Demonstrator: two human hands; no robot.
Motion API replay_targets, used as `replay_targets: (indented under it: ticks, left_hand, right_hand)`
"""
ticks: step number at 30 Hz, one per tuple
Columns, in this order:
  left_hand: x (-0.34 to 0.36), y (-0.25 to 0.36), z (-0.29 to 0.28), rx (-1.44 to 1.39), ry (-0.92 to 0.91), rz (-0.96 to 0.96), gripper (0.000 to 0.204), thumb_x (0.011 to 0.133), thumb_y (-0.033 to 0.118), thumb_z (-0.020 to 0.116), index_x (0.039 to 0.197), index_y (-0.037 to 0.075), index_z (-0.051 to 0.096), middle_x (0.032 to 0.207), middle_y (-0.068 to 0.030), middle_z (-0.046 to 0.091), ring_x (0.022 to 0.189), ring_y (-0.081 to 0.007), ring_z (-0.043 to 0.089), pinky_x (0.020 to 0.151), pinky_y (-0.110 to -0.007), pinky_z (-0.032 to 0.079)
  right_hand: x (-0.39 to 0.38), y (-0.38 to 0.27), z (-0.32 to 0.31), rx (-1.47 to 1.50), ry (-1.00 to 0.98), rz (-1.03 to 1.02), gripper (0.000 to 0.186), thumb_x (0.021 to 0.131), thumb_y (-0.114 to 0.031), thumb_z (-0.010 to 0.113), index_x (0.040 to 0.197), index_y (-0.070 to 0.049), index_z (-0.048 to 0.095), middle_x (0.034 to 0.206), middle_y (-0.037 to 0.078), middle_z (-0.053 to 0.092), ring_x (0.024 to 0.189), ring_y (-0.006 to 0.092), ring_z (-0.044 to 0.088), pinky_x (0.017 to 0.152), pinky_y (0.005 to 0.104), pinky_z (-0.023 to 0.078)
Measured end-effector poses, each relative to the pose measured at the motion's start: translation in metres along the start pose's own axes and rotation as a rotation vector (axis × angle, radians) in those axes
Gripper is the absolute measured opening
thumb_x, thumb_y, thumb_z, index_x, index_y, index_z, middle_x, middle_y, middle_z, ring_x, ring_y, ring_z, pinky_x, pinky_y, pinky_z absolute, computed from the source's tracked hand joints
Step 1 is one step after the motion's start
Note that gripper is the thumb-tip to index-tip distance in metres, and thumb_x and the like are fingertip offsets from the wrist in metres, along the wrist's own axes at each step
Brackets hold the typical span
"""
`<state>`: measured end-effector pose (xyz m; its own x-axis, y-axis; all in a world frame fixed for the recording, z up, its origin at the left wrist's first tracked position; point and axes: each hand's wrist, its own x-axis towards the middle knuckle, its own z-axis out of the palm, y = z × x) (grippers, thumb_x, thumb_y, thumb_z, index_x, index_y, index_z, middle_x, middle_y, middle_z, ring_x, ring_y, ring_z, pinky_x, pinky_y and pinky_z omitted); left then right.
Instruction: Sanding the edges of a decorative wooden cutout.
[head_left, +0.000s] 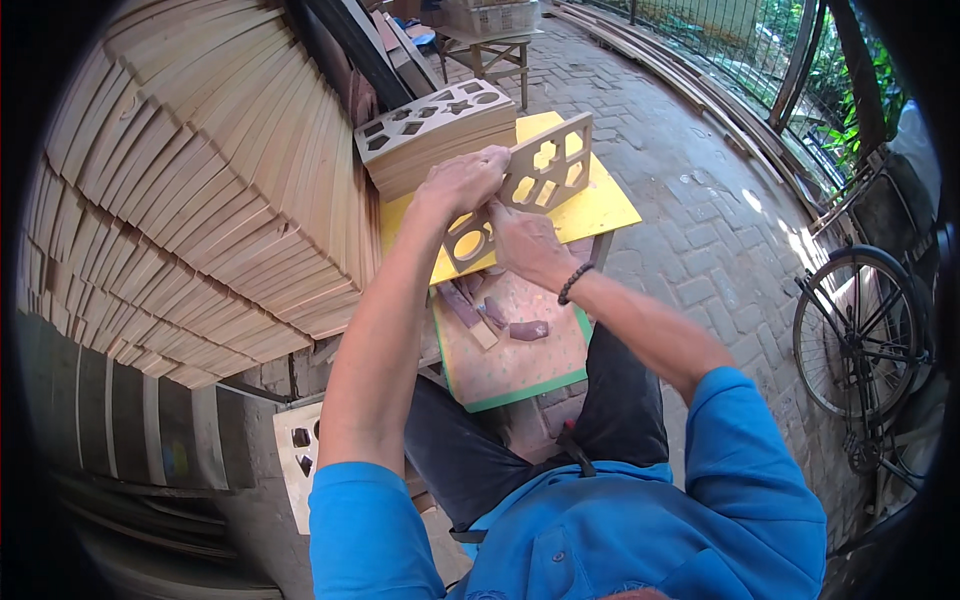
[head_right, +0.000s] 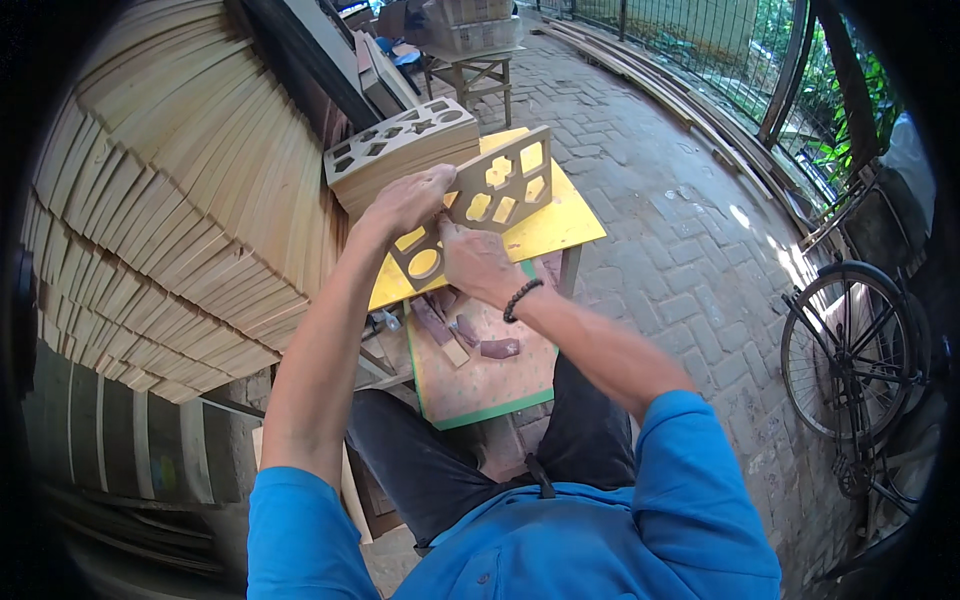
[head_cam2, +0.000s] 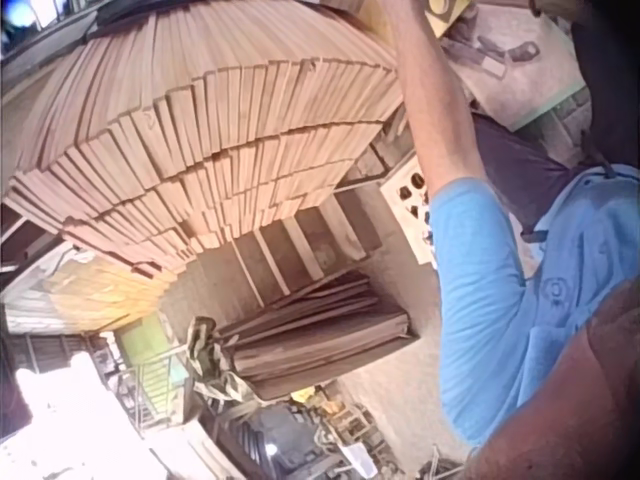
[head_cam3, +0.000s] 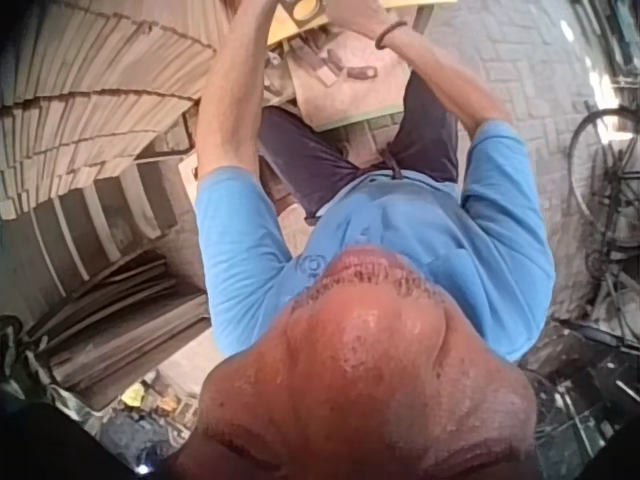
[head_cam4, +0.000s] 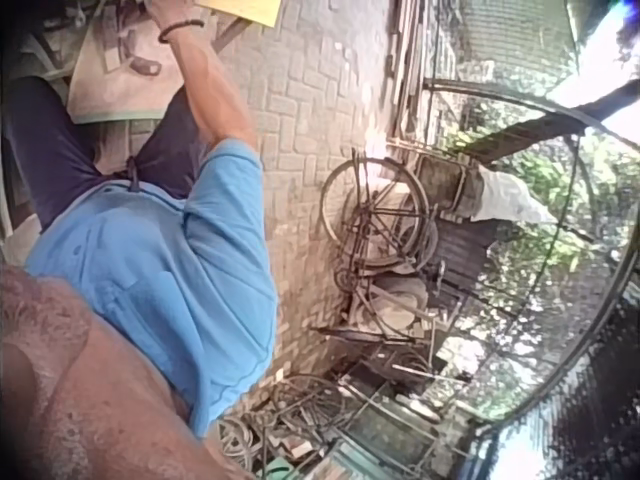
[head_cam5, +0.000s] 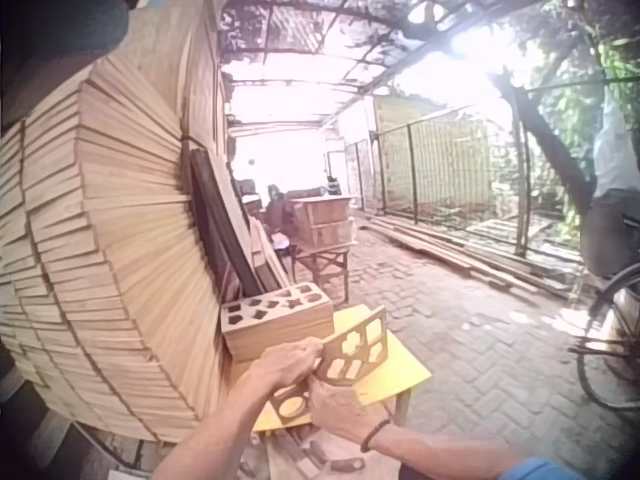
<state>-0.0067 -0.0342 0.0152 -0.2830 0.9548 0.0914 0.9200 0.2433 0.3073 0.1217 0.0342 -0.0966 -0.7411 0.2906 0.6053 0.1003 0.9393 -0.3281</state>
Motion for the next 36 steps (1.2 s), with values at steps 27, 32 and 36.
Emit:
replay_targets:
  ticks: [27, 32, 36]
  left_hand:
    - [-0.004, 0.017, -0.012, -0.047, -0.110, -0.112, 0.067, 0.105, 0.052, 0.020, 0.149, 0.011, 0.047, 0.150, -0.0189, 0.052, 0.140, -0.0365, 0.046, 0.115, -0.043, 0.034]
    - [-0.008, 0.007, -0.006, -0.011, -0.111, -0.087, 0.065, 0.105, 0.050, 0.019, 0.145, 0.009, 0.049, 0.147, -0.0204, 0.053, 0.139, -0.0374, 0.046, 0.115, -0.043, 0.035]
    - [-0.011, 0.012, -0.008, -0.026, -0.067, -0.085, 0.064, 0.105, 0.050, 0.019, 0.140, 0.008, 0.052, 0.144, -0.0223, 0.055, 0.136, -0.0385, 0.048, 0.114, -0.045, 0.036]
  right_hand:
    - [0.004, 0.003, -0.009, 0.040, 0.013, 0.039, 0.025, 0.092, -0.010, 0.055, 0.111, 0.002, 0.064, 0.080, 0.020, 0.070, 0.075, 0.0318, 0.071, 0.071, 0.0437, 0.055]
    - [0.007, 0.009, -0.032, -0.588, -0.161, -0.242, 0.018, 0.090, -0.013, 0.058, 0.105, -0.008, 0.068, 0.077, 0.009, 0.068, 0.071, 0.0243, 0.071, 0.061, 0.0394, 0.051]
    - [0.020, 0.027, -0.049, -0.654, 0.017, -0.335, 0.022, 0.090, -0.016, 0.060, 0.110, -0.008, 0.064, 0.078, 0.006, 0.066, 0.068, 0.0243, 0.069, 0.060, 0.0388, 0.051]
